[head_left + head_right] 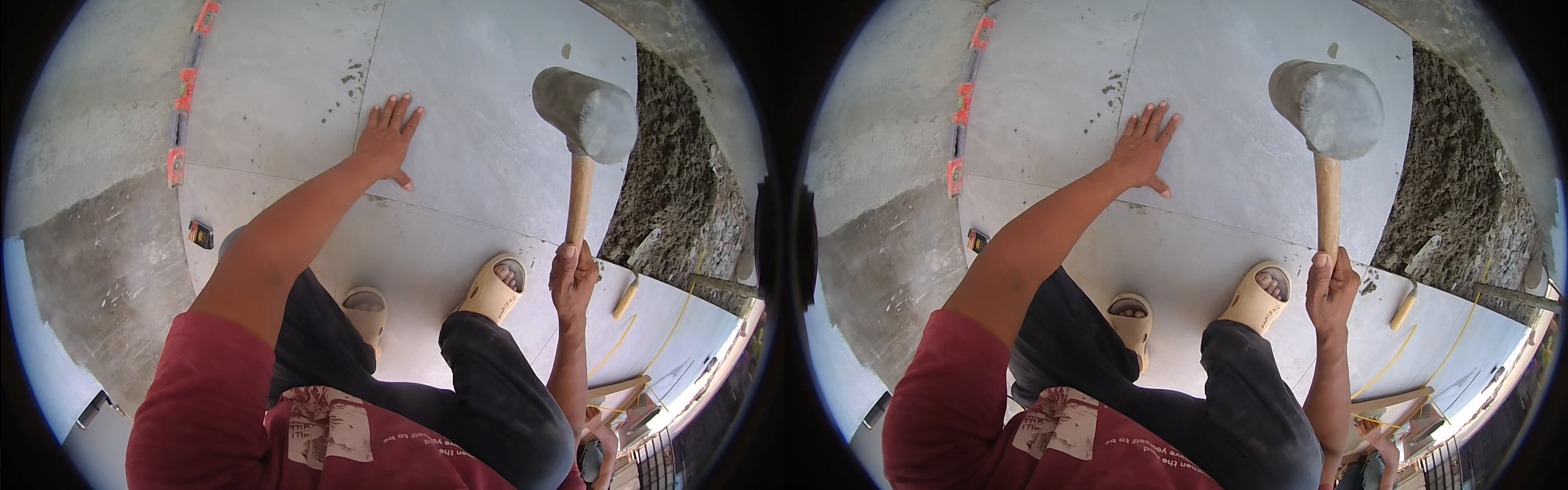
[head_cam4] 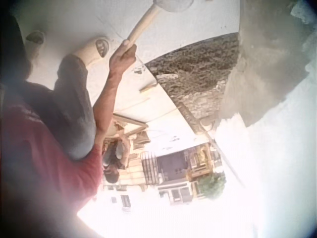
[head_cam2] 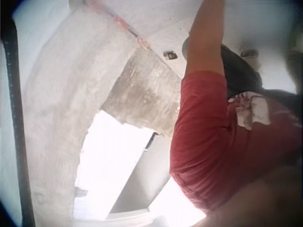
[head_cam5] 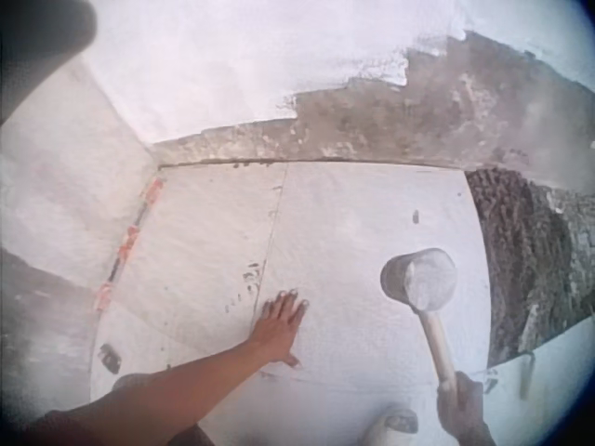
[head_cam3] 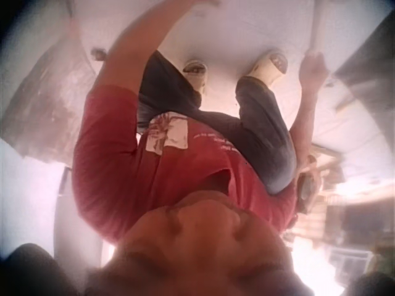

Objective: The person places a large tile onto a bed of mortar, uses a rubber mallet to tap it into place, and inserts yellow tile spacers between tiles to maintain even gaps.

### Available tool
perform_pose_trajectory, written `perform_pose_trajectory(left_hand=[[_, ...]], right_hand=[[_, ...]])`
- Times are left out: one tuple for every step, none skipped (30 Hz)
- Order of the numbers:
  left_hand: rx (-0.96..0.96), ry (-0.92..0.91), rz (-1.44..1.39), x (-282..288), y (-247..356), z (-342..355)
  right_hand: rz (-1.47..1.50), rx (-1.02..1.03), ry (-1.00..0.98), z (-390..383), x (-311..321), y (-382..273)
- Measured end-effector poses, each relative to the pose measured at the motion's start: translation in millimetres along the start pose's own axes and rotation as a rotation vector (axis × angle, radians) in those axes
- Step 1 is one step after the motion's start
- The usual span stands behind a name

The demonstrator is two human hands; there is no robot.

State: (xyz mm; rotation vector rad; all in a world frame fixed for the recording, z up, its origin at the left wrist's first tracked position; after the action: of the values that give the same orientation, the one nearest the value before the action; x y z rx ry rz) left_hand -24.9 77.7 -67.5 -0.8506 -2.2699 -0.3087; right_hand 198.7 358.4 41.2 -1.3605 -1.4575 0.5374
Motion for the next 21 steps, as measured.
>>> perform_pose_trajectory(left_hand=[[-0.008,0.001,-0.01,-1,0,1],[-0.014,0.002,-0.021,-4,-1,1],[-0.025,0.003,-0.029,-1,3,2],[-0.036,0.004,-0.035,2,7,3],[-0.044,0.011,-0.041,8,11,7],[-0.037,0.011,-0.039,7,11,7],[-0.031,0.011,-0.036,7,11,7],[-0.027,0.01,-0.032,6,13,8],[-0.008,0.027,-0.037,7,5,7],[-0.004,0.031,-0.043,3,1,4],[-0.004,0.028,-0.051,-3,-2,-2],[-0.013,0.022,-0.051,-2,0,-1],[-0.019,0.015,-0.051,1,2,-1],[-0.023,0.008,-0.052,2,3,-1],[-0.02,0.0,-0.046,1,3,0],[-0.035,0.001,-0.043,4,9,4],[-0.027,0.002,-0.038,6,9,5],[-0.036,0.007,-0.033,8,11,7],[-0.052,0.01,-0.025,5,12,8],[-0.069,0.014,-0.018,4,12,11],[-0.053,0.024,0.04,12,1,12]], right_hand=[[0.12,0.086,0.03,-11,-4,-17],[0.187,0.192,0.046,-22,-11,-9],[0.113,0.302,0.092,-32,-18,4],[0.038,0.411,0.139,-43,-27,26],[-0.202,0.402,0.109,-52,-26,65],[-0.241,0.088,0.018,-49,-31,88],[-0.33,0.024,-0.056,-41,-31,92],[-0.419,-0.042,-0.129,-32,-28,96],[-0.386,-0.004,-0.102,-21,-25,60],[-0.285,-0.051,-0.101,-14,-21,40],[-0.219,0.001,-0.062,-12,-19,18],[-0.16,0.059,-0.007,-10,-15,4],[-0.057,0.12,0.038,-14,-17,-1],[0.045,0.181,0.081,-19,-22,-3],[0.144,0.236,0.129,-25,-24,-1],[0.091,0.326,0.069,-29,-32,29],[-0.152,0.199,0.024,-25,-37,59],[-0.395,0.077,-0.016,-18,-35,81],[-0.34,-0.068,-0.112,-7,-37,89],[-0.372,-0.015,-0.076,-3,-26,74],[-0.315,-0.007,-0.063,13,-18,52]])
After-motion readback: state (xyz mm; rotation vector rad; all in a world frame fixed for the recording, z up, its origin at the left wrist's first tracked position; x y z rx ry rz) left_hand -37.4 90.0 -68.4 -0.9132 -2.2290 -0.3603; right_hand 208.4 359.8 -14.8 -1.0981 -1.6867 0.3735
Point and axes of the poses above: each hand's wrist, its own z-axis towards the middle knuckle, its own x-axis out of the back of the hand, y = z × x, the point moved 9 cm from there along z, towards the middle knuckle, and after that the axes turned 6 degrees about -y, right-handed, at the moved point
